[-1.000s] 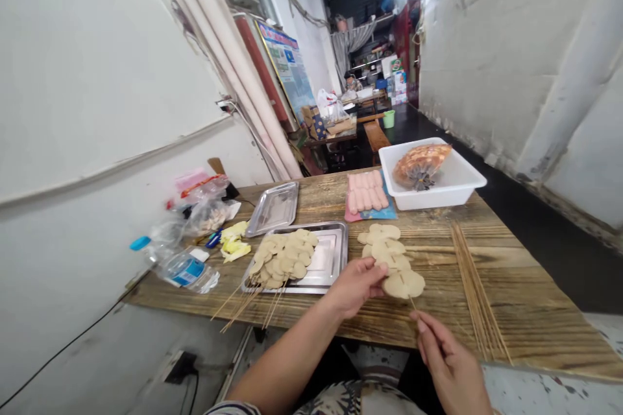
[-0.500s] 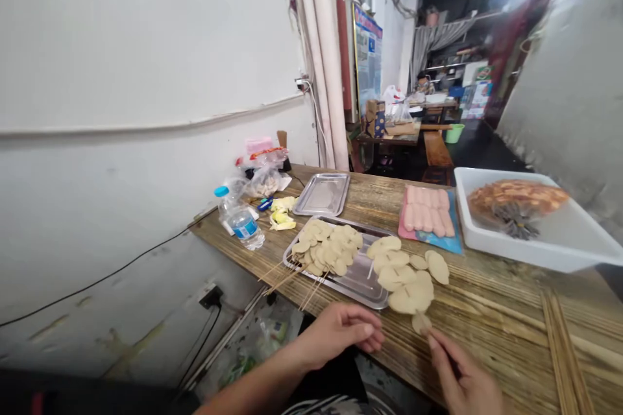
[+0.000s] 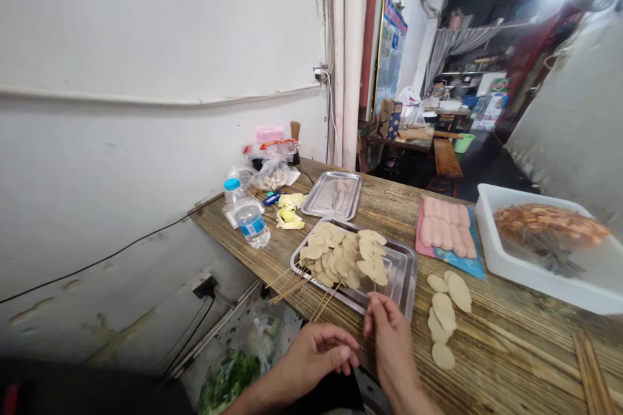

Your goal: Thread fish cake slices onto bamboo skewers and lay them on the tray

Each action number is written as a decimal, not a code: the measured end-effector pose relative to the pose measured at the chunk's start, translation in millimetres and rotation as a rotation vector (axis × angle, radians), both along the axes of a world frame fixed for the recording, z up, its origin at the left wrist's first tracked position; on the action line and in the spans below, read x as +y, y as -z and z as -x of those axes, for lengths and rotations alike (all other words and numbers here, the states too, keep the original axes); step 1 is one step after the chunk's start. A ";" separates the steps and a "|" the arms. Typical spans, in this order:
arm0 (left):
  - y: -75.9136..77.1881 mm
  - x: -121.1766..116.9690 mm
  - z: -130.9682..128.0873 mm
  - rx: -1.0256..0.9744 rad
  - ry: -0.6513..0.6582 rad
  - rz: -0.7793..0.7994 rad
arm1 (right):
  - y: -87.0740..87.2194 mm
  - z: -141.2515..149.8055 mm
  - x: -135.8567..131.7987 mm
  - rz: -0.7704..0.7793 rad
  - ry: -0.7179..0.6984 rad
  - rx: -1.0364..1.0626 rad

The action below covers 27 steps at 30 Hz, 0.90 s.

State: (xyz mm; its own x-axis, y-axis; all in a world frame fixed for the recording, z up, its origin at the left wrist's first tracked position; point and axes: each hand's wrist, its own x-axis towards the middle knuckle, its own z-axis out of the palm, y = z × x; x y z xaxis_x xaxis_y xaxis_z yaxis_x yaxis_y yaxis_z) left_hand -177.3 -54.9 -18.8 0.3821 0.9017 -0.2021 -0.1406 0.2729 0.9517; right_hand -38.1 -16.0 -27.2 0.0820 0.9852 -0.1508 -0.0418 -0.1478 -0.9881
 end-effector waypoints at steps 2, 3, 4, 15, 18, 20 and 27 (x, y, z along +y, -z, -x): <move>-4.7 -0.8 3.6 0.032 -0.007 -0.016 | -1.4 14.9 3.5 0.009 -0.089 -0.035; -7.8 -1.6 5.5 0.061 -0.011 -0.024 | -2.8 19.7 4.5 0.014 -0.148 -0.064; -11.1 -2.8 7.7 0.108 -0.012 -0.035 | -4.4 22.4 4.9 0.016 -0.204 -0.098; -42.7 -15.9 15.0 0.957 0.111 -0.412 | -14.4 -52.5 -50.9 -0.136 -0.368 -0.451; -45.7 -16.7 -6.7 0.898 0.183 -0.451 | -12.7 -102.5 -67.8 -0.172 -0.187 -0.619; -44.8 -17.6 -24.1 0.874 0.246 -0.476 | -10.6 -145.7 -78.3 -0.170 0.042 -0.770; -38.4 -15.2 -79.7 0.887 0.399 -0.585 | 1.1 -268.8 -119.1 -0.006 0.463 -1.448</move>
